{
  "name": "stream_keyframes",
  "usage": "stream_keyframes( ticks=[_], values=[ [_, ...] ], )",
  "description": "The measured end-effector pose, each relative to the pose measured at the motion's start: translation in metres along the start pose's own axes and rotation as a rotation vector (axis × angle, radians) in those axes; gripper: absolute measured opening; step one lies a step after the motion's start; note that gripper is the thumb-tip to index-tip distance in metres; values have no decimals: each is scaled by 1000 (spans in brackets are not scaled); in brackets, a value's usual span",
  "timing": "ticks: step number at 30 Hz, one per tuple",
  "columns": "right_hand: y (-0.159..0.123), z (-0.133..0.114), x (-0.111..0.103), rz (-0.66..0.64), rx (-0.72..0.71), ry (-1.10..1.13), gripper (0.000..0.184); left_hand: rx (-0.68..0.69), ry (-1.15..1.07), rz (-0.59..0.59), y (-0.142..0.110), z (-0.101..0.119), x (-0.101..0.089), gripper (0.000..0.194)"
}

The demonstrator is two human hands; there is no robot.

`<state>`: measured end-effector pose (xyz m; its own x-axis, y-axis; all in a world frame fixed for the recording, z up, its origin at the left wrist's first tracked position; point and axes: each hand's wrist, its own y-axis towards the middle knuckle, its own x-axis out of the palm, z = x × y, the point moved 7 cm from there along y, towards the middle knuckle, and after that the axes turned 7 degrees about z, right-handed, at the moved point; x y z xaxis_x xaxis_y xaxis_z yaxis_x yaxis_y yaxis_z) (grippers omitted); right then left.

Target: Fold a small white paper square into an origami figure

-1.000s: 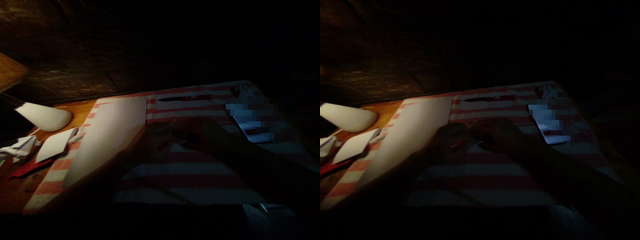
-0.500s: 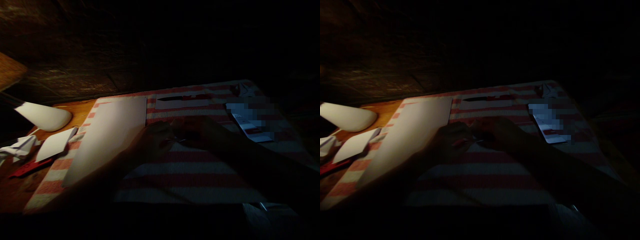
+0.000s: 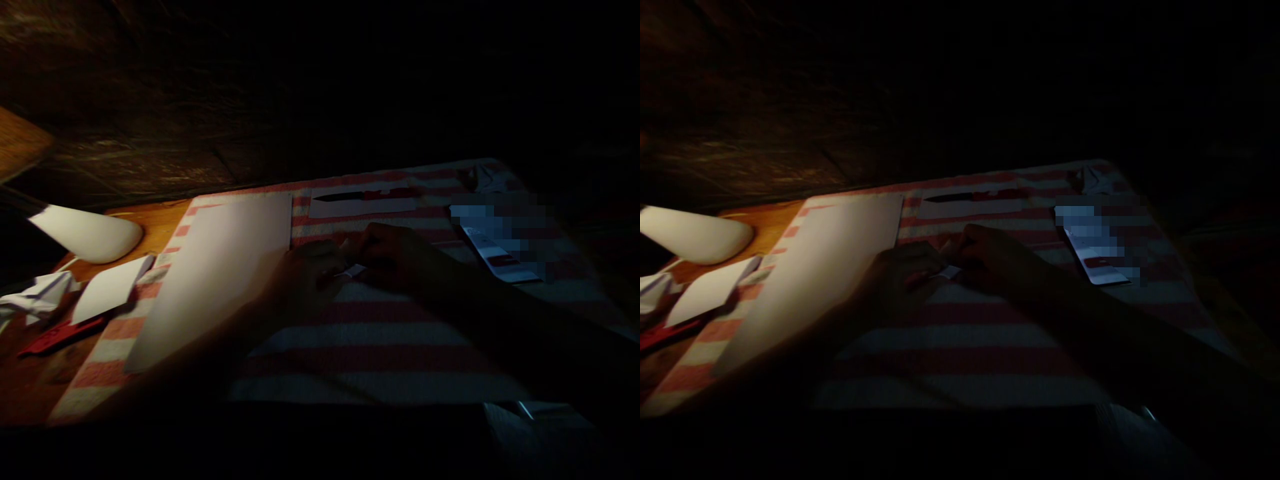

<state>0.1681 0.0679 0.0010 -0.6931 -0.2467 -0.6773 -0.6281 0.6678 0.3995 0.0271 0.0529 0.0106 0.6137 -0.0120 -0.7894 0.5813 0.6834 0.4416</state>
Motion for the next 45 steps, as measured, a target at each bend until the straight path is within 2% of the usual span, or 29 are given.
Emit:
stream_keyframes(
  ticks=[7, 13, 17, 21, 29, 38, 41, 45],
  values=[
    [2, 3, 3, -21, 23, -33, 8, -35, -64, 57, 0, -2, -1, 9],
    [3, 8, 4, -11, 54, -30, 9, -127, -104, 85, 0, -8, 2, 4],
    [3, 10, 6, -5, 72, -43, 11, -127, -80, 66, 2, -9, 5, 10],
    [2, 13, 6, -5, 113, -53, 11, -112, -47, 68, 2, -11, 6, 8],
    [4, 16, -5, 124, 182, -48, 14, -159, -51, 73, 2, -17, 8, 9],
    [6, 21, -3, 100, 242, -35, 11, -193, -54, 92, 2, -22, 10, 14],
    [5, 21, -2, 76, 197, -23, 12, -148, -55, 100, 1, -18, 8, 12],
    [2, 12, -3, 113, 16, 32, 21, -8, 33, 132, -1, -4, -2, 6]
  ],
)
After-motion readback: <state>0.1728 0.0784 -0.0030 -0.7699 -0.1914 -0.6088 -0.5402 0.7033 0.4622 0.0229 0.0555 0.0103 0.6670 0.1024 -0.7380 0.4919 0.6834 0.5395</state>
